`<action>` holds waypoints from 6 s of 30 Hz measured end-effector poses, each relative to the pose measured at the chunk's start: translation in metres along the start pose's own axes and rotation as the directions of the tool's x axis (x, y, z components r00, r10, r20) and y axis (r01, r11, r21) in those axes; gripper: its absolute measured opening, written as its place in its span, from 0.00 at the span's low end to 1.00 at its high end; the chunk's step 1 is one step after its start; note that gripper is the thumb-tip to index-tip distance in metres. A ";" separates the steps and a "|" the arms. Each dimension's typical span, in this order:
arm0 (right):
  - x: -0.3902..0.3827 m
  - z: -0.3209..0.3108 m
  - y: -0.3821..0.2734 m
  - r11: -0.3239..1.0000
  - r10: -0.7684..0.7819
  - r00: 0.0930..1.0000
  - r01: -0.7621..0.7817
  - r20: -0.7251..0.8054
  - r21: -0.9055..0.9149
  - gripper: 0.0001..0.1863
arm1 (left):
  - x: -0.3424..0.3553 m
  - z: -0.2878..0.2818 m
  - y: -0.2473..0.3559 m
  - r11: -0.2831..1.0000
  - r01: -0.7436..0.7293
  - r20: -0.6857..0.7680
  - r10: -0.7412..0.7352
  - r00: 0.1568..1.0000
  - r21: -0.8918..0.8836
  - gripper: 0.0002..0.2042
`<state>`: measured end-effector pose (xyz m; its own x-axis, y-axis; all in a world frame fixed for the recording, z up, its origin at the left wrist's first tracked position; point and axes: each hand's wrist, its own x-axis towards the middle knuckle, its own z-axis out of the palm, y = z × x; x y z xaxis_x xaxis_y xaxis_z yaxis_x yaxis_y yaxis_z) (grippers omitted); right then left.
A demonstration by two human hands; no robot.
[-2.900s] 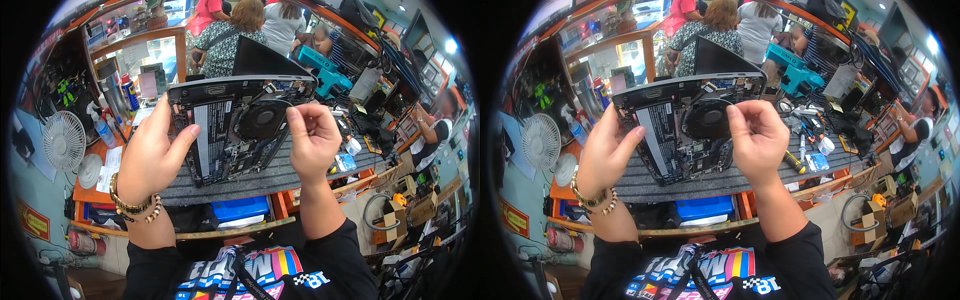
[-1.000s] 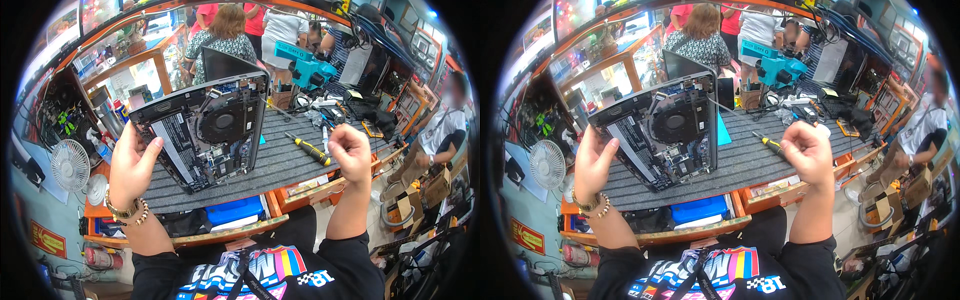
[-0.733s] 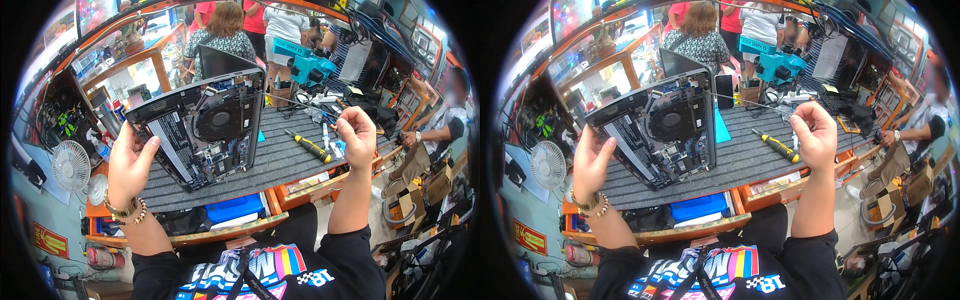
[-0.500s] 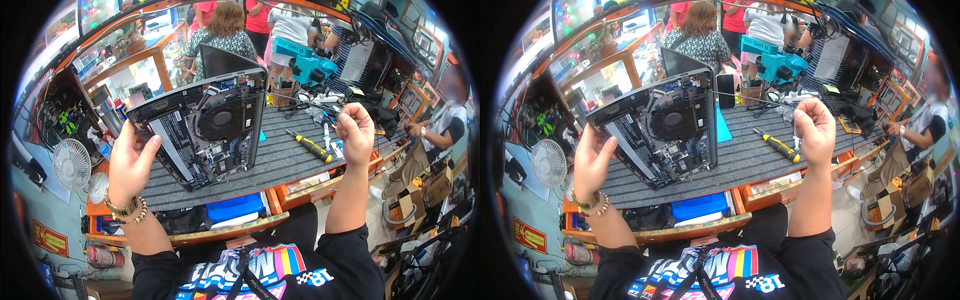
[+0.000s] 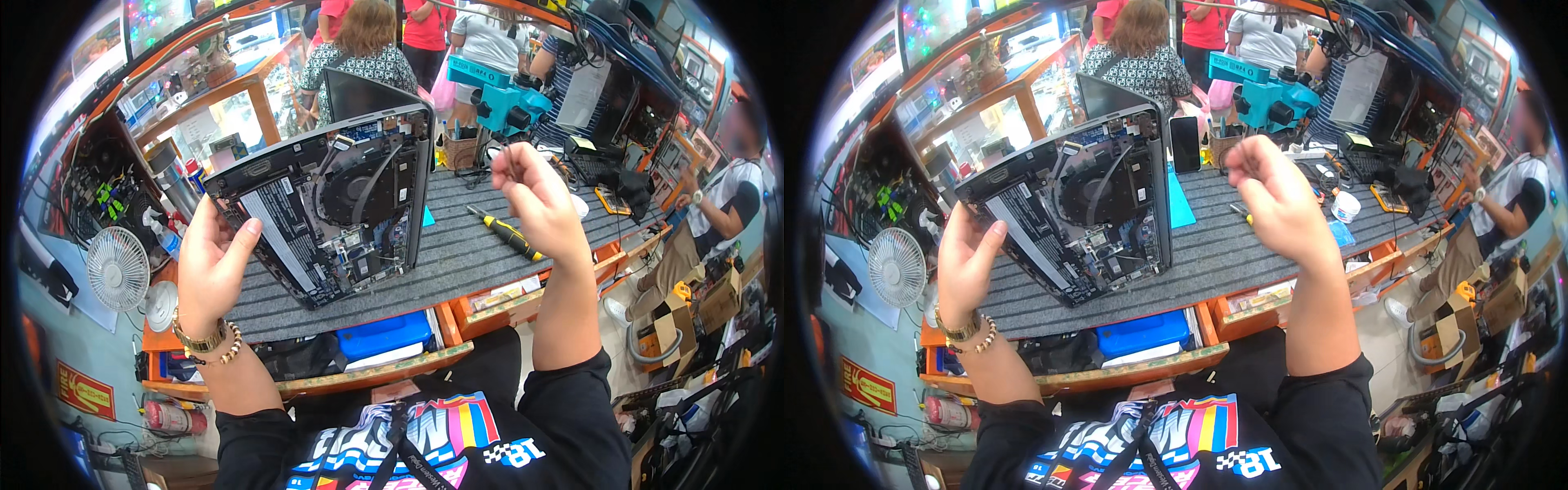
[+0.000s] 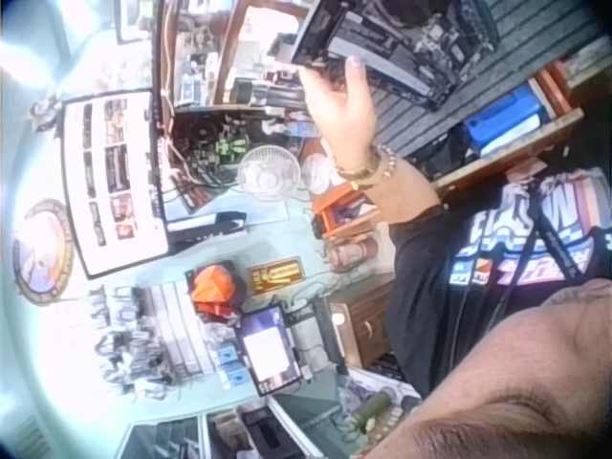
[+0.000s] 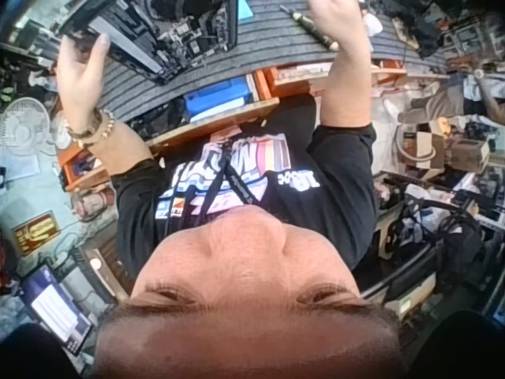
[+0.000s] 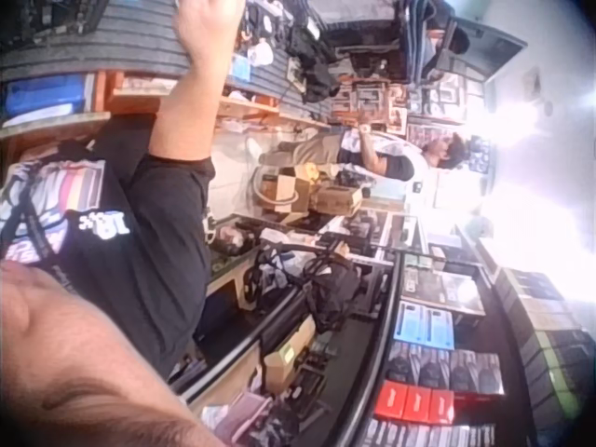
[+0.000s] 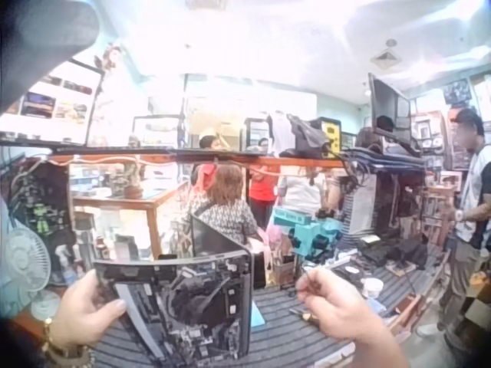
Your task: The person disassembles a laptop by removing screws with a screwdriver and prying the internal components apart using a thin metal tool, eventually separating the screen from the main chassis.
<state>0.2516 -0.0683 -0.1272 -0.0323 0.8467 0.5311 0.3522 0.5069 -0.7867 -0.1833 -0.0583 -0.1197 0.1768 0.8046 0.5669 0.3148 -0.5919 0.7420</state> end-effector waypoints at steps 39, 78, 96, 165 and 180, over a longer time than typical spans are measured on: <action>0.034 0.045 -0.052 0.276 -0.485 0.831 0.442 0.273 -0.853 0.04 | 0.012 0.014 0.036 0.992 -0.107 -0.048 0.111 0.993 0.064 0.26; 0.014 -0.007 -0.005 0.381 -0.400 0.916 0.174 -0.008 0.908 0.29 | 0.043 0.030 0.074 0.754 -0.305 0.020 0.361 0.932 0.581 0.16; 0.040 0.052 0.002 0.857 -0.512 0.853 0.515 -0.107 0.009 0.12 | 0.073 0.128 0.065 0.395 -0.544 0.200 0.643 0.740 0.740 0.08; -0.004 0.014 0.134 0.756 0.302 0.943 -0.150 0.137 -0.637 0.27 | 0.000 -0.006 -0.017 0.893 -0.389 -0.452 0.449 0.771 0.226 0.30; 0.001 0.171 0.133 0.738 0.110 0.994 -0.073 -0.014 0.671 0.38 | -0.049 0.080 -0.115 0.930 0.010 -0.184 -0.084 0.979 -0.368 0.16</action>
<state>0.1385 0.0274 -0.2851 0.0197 0.8951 0.4453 -0.3654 0.4210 -0.8302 -0.1536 -0.0259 -0.2608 -0.0248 0.8288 0.5590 -0.0484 -0.5595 0.8274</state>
